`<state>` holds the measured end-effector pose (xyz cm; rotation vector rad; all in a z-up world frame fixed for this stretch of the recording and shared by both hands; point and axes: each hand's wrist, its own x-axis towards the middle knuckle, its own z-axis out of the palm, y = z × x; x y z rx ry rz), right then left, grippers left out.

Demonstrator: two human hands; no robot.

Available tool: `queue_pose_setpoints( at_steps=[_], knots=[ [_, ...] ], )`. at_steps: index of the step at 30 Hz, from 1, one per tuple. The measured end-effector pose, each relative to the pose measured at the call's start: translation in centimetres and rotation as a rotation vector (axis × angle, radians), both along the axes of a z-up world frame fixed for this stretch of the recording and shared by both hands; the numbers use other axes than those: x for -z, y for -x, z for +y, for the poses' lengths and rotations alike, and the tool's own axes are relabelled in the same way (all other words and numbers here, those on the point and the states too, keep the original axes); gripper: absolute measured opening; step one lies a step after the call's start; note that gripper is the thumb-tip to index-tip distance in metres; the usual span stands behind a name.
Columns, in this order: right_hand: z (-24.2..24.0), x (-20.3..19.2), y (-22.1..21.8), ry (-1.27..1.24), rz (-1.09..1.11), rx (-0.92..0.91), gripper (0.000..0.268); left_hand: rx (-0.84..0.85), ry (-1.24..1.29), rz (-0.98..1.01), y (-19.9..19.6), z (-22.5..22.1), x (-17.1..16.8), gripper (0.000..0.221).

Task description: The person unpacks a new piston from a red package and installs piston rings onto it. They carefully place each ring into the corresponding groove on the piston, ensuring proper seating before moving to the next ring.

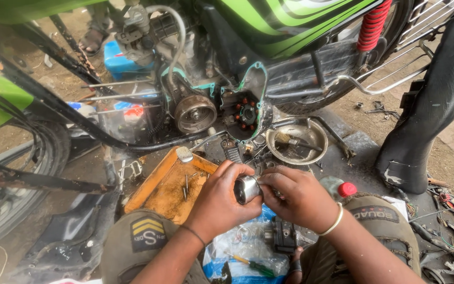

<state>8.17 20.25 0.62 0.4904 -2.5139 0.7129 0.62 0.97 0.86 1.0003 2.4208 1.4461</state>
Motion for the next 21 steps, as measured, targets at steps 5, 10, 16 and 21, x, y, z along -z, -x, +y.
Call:
queue_pose_setpoints(
  at_steps=[5,10,16,21],
  knots=[
    [0.2,-0.7,0.1,0.016,0.034,-0.145,0.022,0.022,-0.001,-0.005,0.2,-0.3,0.3,0.049],
    [0.2,-0.4,0.1,-0.046,0.044,-0.106,0.020,0.027,-0.016,0.015,0.1,-0.3,0.8,0.049],
    [-0.1,0.0,0.1,-0.094,0.148,-0.075,0.020,0.039,0.027,0.009,0.1,-0.2,0.3,0.050],
    [-0.1,0.1,0.2,-0.093,0.191,-0.087,0.023,0.025,0.040,-0.024,0.1,-0.4,-0.3,0.052]
  ],
)
